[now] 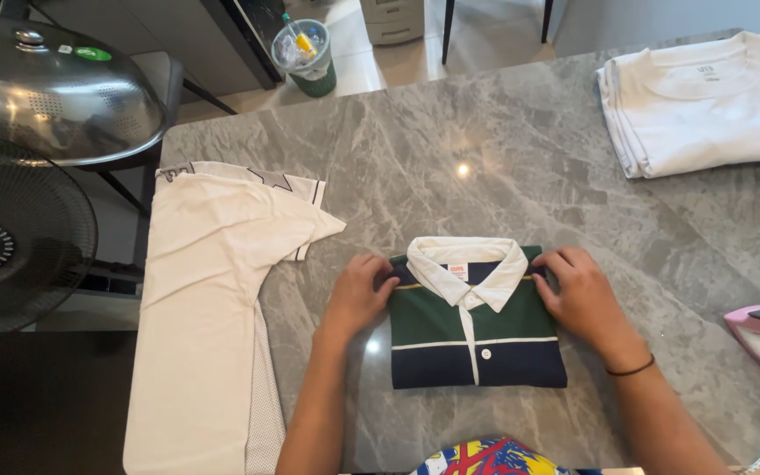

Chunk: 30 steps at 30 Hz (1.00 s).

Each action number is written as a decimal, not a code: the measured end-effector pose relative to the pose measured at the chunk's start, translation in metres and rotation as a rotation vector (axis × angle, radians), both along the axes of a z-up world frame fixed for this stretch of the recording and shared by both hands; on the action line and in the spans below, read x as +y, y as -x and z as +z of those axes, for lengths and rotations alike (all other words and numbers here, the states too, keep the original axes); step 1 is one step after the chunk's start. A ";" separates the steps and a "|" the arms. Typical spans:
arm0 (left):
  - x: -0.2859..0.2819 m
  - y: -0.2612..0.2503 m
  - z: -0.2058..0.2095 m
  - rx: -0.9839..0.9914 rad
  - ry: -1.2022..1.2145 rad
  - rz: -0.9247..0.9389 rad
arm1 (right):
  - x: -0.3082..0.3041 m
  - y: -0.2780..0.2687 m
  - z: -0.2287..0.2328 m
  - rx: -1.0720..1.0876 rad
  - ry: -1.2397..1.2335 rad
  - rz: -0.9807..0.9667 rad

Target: Iron a striped polo shirt on a table and then fold it neatly.

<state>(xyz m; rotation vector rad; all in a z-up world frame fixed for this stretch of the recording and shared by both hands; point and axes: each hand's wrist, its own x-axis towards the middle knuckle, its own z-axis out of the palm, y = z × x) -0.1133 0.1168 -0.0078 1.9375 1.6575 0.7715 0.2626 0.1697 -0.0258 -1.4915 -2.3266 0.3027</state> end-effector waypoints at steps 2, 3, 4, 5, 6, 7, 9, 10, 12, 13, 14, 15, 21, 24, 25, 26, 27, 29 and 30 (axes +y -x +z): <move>-0.001 -0.001 -0.001 -0.005 0.004 -0.008 | 0.004 -0.004 0.005 0.035 0.048 0.016; 0.001 -0.002 0.000 -0.008 0.005 -0.018 | 0.008 -0.005 0.008 0.071 0.094 0.030; 0.001 -0.002 0.003 -0.007 -0.002 -0.019 | 0.009 -0.006 0.011 0.072 0.087 0.030; 0.001 -0.003 0.006 -0.048 0.005 -0.009 | 0.011 -0.007 0.015 0.107 0.119 0.013; 0.001 -0.003 0.009 -0.089 0.012 0.000 | 0.012 -0.007 0.018 0.142 0.151 -0.005; 0.002 -0.002 0.009 -0.089 0.006 0.003 | 0.011 -0.005 0.023 0.142 0.145 -0.002; 0.001 0.002 0.008 -0.247 0.051 0.007 | 0.007 -0.001 0.031 0.156 0.252 -0.101; 0.002 0.002 0.005 -0.247 0.047 0.011 | 0.007 -0.001 0.026 0.155 0.249 -0.097; 0.006 0.000 0.000 -0.155 0.039 -0.024 | 0.008 -0.002 0.017 0.056 0.183 -0.141; 0.007 -0.001 0.001 -0.154 0.034 -0.023 | 0.006 -0.001 0.020 0.057 0.179 -0.139; 0.008 -0.002 0.003 -0.088 0.042 -0.037 | 0.003 -0.001 0.022 0.003 0.152 -0.147; 0.008 -0.003 0.004 -0.022 0.053 -0.051 | 0.000 0.000 0.024 -0.053 0.129 -0.154; 0.009 -0.005 0.008 0.058 0.017 -0.040 | -0.001 0.003 0.024 -0.065 0.245 -0.073; 0.009 -0.009 0.005 0.075 0.013 -0.043 | 0.000 0.004 0.026 -0.038 0.311 -0.090; 0.009 -0.010 0.006 0.075 0.014 -0.041 | 0.001 0.005 0.029 -0.039 0.312 -0.089; 0.009 -0.011 0.008 0.079 0.010 -0.035 | 0.003 0.005 0.032 -0.058 0.302 -0.064; 0.010 -0.012 0.009 0.083 0.006 -0.032 | 0.004 0.005 0.035 -0.077 0.293 -0.043; 0.012 -0.010 -0.001 0.058 0.016 -0.044 | 0.006 0.004 0.035 0.005 0.285 -0.040; 0.014 -0.009 -0.005 0.032 0.024 -0.053 | 0.008 0.004 0.035 0.086 0.275 -0.036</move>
